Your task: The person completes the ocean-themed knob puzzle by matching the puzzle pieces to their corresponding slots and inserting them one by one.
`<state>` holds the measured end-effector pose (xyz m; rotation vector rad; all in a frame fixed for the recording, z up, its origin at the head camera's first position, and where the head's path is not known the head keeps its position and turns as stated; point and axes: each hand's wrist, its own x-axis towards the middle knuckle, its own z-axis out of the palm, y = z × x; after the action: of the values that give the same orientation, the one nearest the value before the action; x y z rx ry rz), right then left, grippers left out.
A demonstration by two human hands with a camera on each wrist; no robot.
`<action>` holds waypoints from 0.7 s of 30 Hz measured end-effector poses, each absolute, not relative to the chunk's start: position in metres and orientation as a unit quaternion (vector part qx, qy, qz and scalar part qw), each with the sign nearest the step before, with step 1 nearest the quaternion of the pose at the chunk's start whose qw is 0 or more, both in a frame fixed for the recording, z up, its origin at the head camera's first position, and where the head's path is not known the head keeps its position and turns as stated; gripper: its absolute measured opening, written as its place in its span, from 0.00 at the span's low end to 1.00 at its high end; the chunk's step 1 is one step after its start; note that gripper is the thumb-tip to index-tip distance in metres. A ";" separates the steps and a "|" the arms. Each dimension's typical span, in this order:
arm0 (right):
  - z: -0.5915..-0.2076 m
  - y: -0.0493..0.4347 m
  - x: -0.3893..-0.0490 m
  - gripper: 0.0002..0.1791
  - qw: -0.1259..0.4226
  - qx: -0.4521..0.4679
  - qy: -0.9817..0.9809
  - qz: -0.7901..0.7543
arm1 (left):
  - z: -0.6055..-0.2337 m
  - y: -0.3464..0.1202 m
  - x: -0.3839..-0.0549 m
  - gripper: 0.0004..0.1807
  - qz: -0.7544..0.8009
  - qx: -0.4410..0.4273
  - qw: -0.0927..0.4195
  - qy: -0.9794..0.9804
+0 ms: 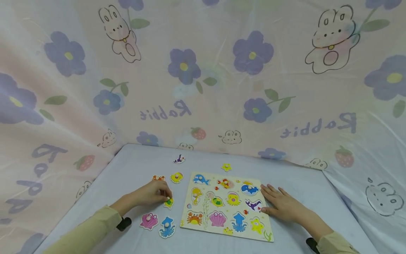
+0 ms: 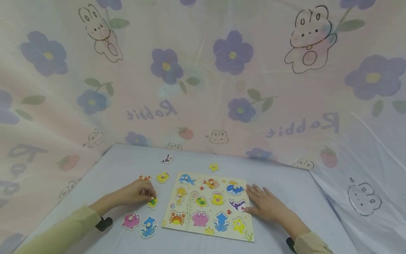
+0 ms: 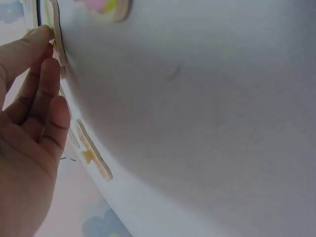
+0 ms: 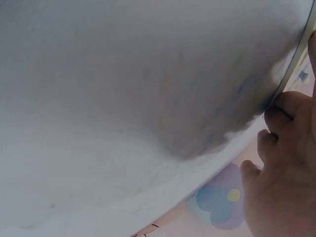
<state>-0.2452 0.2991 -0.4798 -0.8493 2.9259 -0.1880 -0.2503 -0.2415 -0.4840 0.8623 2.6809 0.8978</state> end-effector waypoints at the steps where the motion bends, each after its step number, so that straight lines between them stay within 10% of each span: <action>1: -0.480 0.299 -0.245 0.49 0.045 -0.277 0.958 -0.062 | -0.484 -0.242 -0.250 0.07 0.303 0.293 0.091 0.902; 21: -0.482 0.300 -0.243 0.49 0.039 -0.277 0.958 -0.064 | -0.466 -0.199 -0.238 0.05 0.327 0.331 -0.031 0.885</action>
<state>-0.2432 0.3000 -0.4819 -0.8496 2.9373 -0.1971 -0.2383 -0.1993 -0.4663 1.0607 2.8353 1.0472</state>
